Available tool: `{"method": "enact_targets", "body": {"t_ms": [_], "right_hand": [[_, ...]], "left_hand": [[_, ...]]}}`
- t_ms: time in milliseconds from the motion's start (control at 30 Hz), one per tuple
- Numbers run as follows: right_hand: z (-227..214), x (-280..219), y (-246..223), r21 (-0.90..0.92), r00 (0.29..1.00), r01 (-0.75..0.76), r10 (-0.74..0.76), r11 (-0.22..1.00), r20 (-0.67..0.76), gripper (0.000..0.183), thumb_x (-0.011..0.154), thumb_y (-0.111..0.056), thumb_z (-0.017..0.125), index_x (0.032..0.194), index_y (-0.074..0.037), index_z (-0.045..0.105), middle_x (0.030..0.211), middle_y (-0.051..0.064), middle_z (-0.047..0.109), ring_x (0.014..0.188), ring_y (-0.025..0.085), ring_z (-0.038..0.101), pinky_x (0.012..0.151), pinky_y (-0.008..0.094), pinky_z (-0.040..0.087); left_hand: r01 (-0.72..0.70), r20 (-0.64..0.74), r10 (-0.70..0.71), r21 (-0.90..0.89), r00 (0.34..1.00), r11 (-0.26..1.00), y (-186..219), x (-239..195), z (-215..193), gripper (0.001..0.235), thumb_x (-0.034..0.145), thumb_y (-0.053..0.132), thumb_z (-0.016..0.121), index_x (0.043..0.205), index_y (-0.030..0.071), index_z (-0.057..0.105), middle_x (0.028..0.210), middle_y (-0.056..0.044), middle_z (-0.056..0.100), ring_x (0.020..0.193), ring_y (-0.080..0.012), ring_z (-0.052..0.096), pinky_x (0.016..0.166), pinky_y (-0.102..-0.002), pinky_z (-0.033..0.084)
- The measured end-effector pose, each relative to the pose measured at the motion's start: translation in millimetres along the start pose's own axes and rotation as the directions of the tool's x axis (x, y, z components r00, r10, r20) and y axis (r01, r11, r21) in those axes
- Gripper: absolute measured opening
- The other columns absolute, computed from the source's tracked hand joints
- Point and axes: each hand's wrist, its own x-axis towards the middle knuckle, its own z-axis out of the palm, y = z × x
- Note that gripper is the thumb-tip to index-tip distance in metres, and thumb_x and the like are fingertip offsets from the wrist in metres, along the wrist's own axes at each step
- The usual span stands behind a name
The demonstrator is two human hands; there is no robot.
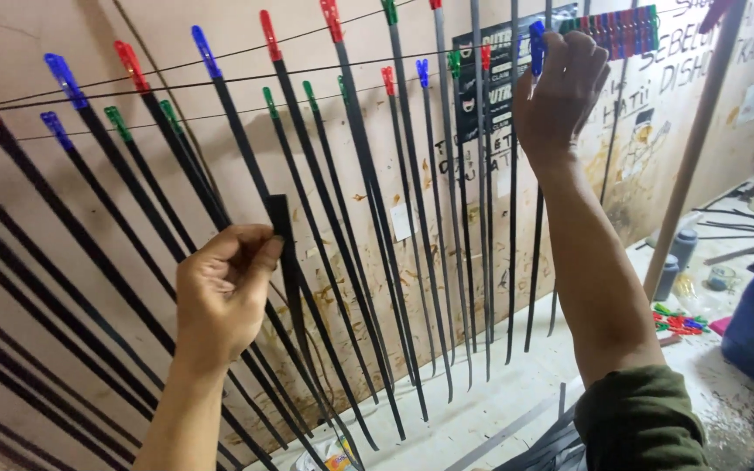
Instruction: Applying dye or finish to leather straps using a manual roller applicator and hanging them on a rack to dry.
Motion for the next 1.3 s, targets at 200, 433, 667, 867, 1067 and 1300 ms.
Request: {"method": "enact_targets", "body": {"t_ms": [200,433,667,867,1067,1300], "right_hand": [[-9,10,-42,0.406,0.997,0.065,-0.076,0.912,0.012,0.037,0.082,0.014,0.061,0.117,0.002,0.06,0.111,0.015,0.047,0.098,0.03,0.055,0.059,0.035,0.068],[-47,42,-91,0.788,0.967,0.02,-0.211,0.616,0.14,0.038,0.096,0.021,0.064,0.132,0.01,0.057,0.124,0.024,0.044,0.099,0.038,0.057,0.083,0.043,0.055],[-67,77,-144,0.93,0.95,-0.037,-0.275,0.367,0.146,0.032,0.104,0.013,0.076,0.132,0.015,0.06,0.117,0.025,0.06,0.089,0.028,0.057,0.084,0.038,0.05],[-60,109,-195,0.97,0.919,0.059,-0.393,0.236,0.04,0.041,0.103,0.012,0.09,0.136,0.016,0.066,0.12,0.025,0.069,0.1,0.033,0.059,0.086,0.042,0.052],[-49,140,-247,0.999,0.866,-0.011,-0.5,0.033,0.026,0.042,0.108,0.007,0.086,0.143,0.015,0.065,0.13,0.027,0.072,0.114,0.034,0.066,0.088,0.041,0.052],[-43,171,-292,0.993,0.809,-0.057,-0.587,-0.106,-0.016,0.012,0.12,0.013,0.073,0.125,0.008,0.063,0.115,0.019,0.067,0.106,0.032,0.067,0.091,0.042,0.055]], "left_hand": [[0.03,0.01,-0.03,-0.007,0.999,1.0,4,3,5,0.012,0.095,0.0,0.07,0.106,0.003,0.074,0.084,-0.005,0.069,0.069,-0.0113,0.057,0.058,-0.021,0.052],[0.03,-0.022,-0.03,-0.003,0.999,1.0,0,2,-3,0.009,0.097,0.006,0.069,0.105,0.004,0.074,0.089,-0.004,0.072,0.081,-0.0117,0.065,0.073,-0.022,0.056],[-0.036,-0.04,0.037,0.018,0.999,0.999,2,-5,-23,0.01,0.098,0.003,0.065,0.106,0.003,0.072,0.092,-0.008,0.073,0.078,-0.015,0.066,0.07,-0.025,0.057],[-0.039,-0.083,0.035,-0.051,0.996,0.998,3,-12,-41,0.008,0.101,0.004,0.064,0.106,0.004,0.07,0.088,-0.003,0.068,0.073,-0.0091,0.058,0.065,-0.021,0.05],[-0.031,-0.189,0.042,0.059,0.981,0.998,-5,-10,-60,0.007,0.102,0.009,0.065,0.103,0.007,0.071,0.081,0.002,0.063,0.067,-0.0068,0.049,0.061,-0.022,0.043],[0.026,-0.282,0.016,0.144,0.959,0.989,-5,3,-75,0.013,0.098,0.009,0.067,0.109,0.004,0.072,0.092,-0.003,0.072,0.078,-0.0099,0.065,0.071,-0.019,0.056]]}}
